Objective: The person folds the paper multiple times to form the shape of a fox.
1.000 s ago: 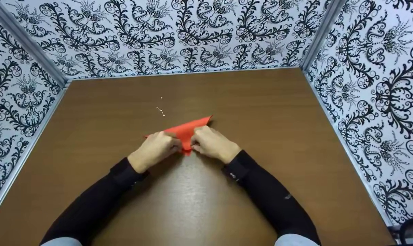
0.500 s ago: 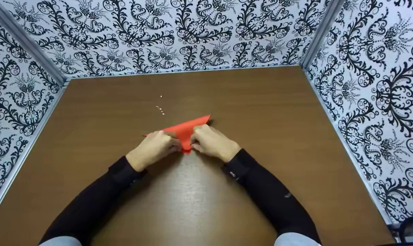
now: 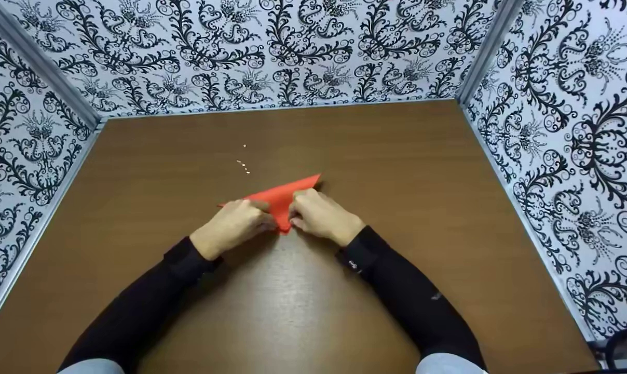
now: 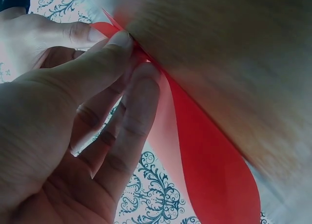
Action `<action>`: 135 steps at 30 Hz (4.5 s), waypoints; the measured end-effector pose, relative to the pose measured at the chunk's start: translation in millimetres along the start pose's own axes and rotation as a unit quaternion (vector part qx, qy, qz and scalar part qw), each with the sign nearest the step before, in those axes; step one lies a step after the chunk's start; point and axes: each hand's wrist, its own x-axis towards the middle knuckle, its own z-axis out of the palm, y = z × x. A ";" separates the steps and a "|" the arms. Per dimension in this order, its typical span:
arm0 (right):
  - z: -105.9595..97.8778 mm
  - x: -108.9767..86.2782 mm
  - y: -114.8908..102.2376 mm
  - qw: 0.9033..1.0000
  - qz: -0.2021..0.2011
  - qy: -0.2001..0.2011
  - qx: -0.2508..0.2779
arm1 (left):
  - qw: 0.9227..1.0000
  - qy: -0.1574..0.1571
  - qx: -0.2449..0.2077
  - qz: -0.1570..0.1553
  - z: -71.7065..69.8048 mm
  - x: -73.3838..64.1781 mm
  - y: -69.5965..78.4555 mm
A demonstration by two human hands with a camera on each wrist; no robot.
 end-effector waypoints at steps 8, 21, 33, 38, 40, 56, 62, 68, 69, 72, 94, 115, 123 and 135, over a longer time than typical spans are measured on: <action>2.8 2.4 1.1 1.000 -0.004 0.004 0.000 | 1.000 -0.009 -0.013 -0.002 0.6 0.4 -2.9; 3.1 2.7 2.4 1.000 -0.006 0.011 0.006 | 1.000 -0.005 -0.015 0.006 -0.7 0.5 -3.0; 4.1 2.6 5.1 1.000 -0.001 0.004 0.011 | 0.999 -0.012 -0.027 0.017 -0.3 -1.0 -3.8; 3.3 1.9 5.1 1.000 -0.005 0.007 0.010 | 0.999 -0.017 -0.037 0.014 -1.4 -1.7 -3.9; 3.2 1.9 5.2 1.000 -0.004 0.009 0.013 | 0.999 -0.016 -0.043 0.011 -1.6 -1.7 -3.9; 4.5 2.2 5.2 0.999 0.001 0.021 0.026 | 0.996 -0.020 -0.082 -0.012 -5.7 -2.3 -12.0; 4.0 2.0 4.4 0.999 0.004 0.017 0.028 | 0.997 -0.027 -0.071 -0.021 -4.5 -3.6 -10.0; 1.6 2.9 2.9 0.999 0.000 0.014 0.029 | 0.998 -0.035 -0.056 -0.020 -5.5 -6.7 -8.9; 1.0 3.1 3.0 0.999 -0.001 0.016 0.029 | 0.998 -0.036 -0.055 -0.018 -5.7 -7.1 -9.0; -2.1 4.4 2.9 0.999 -0.001 0.024 0.026 | 0.998 -0.036 -0.058 -0.008 -6.7 -8.7 -9.3; -28.3 62.6 12.0 0.999 -0.038 0.035 0.004 | 0.999 -0.017 -0.017 0.032 -1.9 -19.0 -11.4; -10.4 88.7 31.3 1.000 -0.020 0.008 0.011 | 1.000 -0.006 0.008 0.017 -3.6 -16.6 -6.0; -2.3 90.8 37.3 1.000 -0.003 0.020 0.022 | 1.000 -0.009 -0.016 0.016 -0.7 -17.8 -6.9; -5.2 92.5 35.7 0.999 0.024 0.015 0.028 | 0.999 -0.002 -0.030 0.011 -2.4 -17.1 -5.5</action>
